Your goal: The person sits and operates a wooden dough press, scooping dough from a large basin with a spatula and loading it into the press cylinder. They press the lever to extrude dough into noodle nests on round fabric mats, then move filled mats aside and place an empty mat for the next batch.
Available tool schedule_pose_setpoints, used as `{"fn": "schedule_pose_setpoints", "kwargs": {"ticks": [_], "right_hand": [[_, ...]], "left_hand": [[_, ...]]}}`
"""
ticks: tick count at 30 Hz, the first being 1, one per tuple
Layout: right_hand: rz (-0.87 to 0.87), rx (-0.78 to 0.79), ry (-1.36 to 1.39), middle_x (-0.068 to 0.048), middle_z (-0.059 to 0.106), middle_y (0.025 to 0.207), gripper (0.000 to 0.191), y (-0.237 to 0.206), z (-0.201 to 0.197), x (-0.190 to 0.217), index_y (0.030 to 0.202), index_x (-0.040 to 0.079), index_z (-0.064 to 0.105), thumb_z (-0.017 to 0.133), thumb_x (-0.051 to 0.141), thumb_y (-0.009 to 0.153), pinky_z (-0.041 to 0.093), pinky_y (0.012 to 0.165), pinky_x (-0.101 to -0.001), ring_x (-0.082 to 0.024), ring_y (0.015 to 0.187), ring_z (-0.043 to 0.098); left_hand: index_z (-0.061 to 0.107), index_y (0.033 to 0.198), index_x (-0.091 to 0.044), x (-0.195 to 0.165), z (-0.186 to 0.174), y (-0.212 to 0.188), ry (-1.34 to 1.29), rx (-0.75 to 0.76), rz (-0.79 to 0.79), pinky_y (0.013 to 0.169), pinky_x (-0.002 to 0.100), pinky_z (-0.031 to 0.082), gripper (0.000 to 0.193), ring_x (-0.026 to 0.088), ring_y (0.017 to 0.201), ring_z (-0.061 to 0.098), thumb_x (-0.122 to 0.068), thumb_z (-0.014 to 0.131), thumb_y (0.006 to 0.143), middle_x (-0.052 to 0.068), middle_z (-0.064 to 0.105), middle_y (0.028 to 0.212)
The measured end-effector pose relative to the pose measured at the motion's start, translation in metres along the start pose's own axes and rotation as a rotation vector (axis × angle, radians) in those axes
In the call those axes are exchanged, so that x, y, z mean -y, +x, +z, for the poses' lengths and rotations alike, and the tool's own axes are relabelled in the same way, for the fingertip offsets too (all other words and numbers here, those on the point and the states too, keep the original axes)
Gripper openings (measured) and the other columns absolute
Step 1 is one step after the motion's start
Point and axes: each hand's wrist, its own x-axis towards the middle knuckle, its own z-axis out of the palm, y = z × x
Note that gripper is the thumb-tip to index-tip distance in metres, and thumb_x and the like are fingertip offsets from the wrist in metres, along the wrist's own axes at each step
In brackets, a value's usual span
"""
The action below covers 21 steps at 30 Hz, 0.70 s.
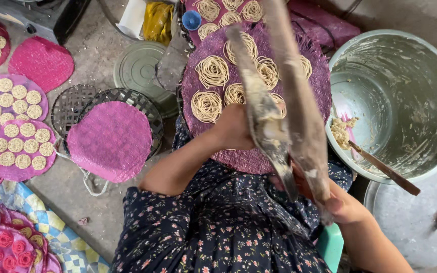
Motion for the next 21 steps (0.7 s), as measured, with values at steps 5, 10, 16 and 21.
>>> {"fn": "schedule_pose_setpoints", "kwargs": {"ticks": [5,10,16,21], "right_hand": [[0.075,-0.069,0.029,-0.025,0.051,0.132,0.143,-0.01,-0.003,0.008,0.17,-0.002,0.01,0.084,0.062,0.065,0.047,0.09,-0.0462,-0.035,0.109,0.057],[0.157,0.09,0.336,-0.028,0.05,0.134,0.139,-0.062,-0.029,-0.023,0.159,0.006,0.007,0.084,0.07,0.063,0.045,0.098,-0.0508,-0.041,0.115,0.056],[0.188,0.099,0.264,-0.03,0.047,0.145,0.143,-0.099,-0.062,-0.006,0.16,-0.002,0.012,0.07,0.087,0.064,0.046,0.101,-0.0547,-0.042,0.123,0.057],[0.307,-0.133,0.08,-0.03,0.055,0.138,0.136,-0.094,-0.089,0.002,0.166,0.0,0.015,0.071,0.078,0.07,0.045,0.095,-0.0496,-0.038,0.113,0.06]], "left_hand": [[0.034,0.151,-0.004,-0.023,-0.025,0.048,-0.755,0.444,0.018,0.097,0.038,0.059,0.094,0.028,0.119,0.071,-0.014,0.083,0.071,0.019,0.056,0.143],[0.023,0.162,-0.036,-0.042,-0.058,0.122,-1.816,0.525,0.647,0.134,0.041,0.025,0.089,0.021,0.155,0.03,-0.008,0.073,0.094,-0.003,0.021,0.169],[0.025,0.162,-0.022,-0.056,-0.035,0.143,-1.583,0.365,0.684,0.133,0.042,0.03,0.09,0.024,0.148,0.042,-0.007,0.081,0.093,0.008,0.045,0.155],[0.041,0.153,-0.004,-0.027,-0.015,0.143,-1.945,0.069,0.162,0.117,0.05,0.052,0.08,0.034,0.13,0.064,-0.063,0.053,0.102,0.019,0.065,0.133]]}}
